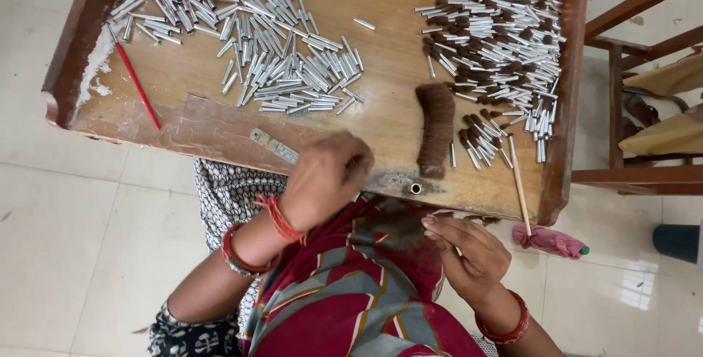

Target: Assembling paint brushes by inserting bristles into metal ferrules.

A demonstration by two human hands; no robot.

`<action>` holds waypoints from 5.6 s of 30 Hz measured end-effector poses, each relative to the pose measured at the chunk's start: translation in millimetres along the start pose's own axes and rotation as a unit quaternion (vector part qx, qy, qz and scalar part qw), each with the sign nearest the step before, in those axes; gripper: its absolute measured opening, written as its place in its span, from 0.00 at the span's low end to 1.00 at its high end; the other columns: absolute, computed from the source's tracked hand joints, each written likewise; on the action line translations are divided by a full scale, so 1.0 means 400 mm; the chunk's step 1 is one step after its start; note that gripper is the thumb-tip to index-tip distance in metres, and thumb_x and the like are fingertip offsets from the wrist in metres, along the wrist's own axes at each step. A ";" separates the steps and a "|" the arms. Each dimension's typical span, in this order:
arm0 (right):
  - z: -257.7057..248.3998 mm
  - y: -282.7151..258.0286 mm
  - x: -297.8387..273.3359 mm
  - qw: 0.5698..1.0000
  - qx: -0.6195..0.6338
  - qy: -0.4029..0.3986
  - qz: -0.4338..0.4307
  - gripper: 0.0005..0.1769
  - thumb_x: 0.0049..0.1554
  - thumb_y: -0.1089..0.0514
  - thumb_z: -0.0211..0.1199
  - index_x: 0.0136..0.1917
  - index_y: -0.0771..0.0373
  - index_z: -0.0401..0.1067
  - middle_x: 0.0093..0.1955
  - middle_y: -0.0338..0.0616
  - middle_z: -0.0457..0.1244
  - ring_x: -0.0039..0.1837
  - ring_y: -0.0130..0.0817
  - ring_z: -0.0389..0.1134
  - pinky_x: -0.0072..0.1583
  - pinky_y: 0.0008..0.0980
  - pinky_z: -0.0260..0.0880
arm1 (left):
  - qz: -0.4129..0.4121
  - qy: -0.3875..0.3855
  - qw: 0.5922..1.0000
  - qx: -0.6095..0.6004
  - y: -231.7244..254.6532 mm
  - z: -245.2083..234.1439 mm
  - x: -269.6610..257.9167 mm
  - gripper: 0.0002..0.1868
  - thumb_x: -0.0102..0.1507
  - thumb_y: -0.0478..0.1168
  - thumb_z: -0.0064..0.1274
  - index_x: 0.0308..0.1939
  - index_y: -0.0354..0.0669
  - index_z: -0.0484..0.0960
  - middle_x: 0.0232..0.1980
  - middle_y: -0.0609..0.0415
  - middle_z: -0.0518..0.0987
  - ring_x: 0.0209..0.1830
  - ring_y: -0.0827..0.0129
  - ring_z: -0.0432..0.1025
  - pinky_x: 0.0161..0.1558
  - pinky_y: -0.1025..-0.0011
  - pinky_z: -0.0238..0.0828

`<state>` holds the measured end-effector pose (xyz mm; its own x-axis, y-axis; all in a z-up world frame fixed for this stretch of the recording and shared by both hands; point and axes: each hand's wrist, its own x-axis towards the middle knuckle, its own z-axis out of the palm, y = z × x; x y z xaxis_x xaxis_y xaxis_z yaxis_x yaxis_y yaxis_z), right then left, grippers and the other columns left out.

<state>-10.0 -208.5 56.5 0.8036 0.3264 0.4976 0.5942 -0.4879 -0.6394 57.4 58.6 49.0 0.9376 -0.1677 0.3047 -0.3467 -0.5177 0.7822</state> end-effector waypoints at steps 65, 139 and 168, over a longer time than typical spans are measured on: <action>0.009 -0.036 0.046 0.994 0.061 -0.036 0.081 0.17 0.56 0.74 0.67 0.58 0.68 0.77 0.51 0.50 0.72 0.50 0.34 0.76 0.52 0.27 0.77 | -0.259 -0.049 0.747 -0.610 0.039 0.152 -0.127 0.06 0.64 0.29 0.62 0.42 0.30 0.81 0.37 0.49 0.84 0.36 0.73 0.80 0.40 0.74 0.82; -0.062 0.077 0.048 0.947 -0.292 0.103 0.083 0.16 0.63 0.62 0.64 0.63 0.68 0.73 0.58 0.53 0.69 0.57 0.47 0.70 0.58 0.42 0.70 | -0.253 0.006 0.710 -0.658 0.044 0.120 -0.085 0.06 0.62 0.27 0.60 0.44 0.33 0.83 0.47 0.43 0.86 0.45 0.66 0.81 0.50 0.70 0.81; 0.018 -0.050 0.009 0.990 -0.014 -0.014 0.141 0.20 0.58 0.71 0.67 0.61 0.57 0.78 0.48 0.41 0.67 0.42 0.24 0.66 0.43 0.22 0.65 | -0.265 0.037 0.719 -0.641 0.030 0.134 -0.102 0.08 0.63 0.28 0.60 0.46 0.31 0.81 0.43 0.42 0.86 0.41 0.63 0.83 0.44 0.68 0.83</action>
<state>-18.6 -191.8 67.1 0.9381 0.1963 0.2853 0.3455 -0.5849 -0.7338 16.5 14.3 16.8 0.9596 -0.1620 -0.2302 0.2750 0.7149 0.6429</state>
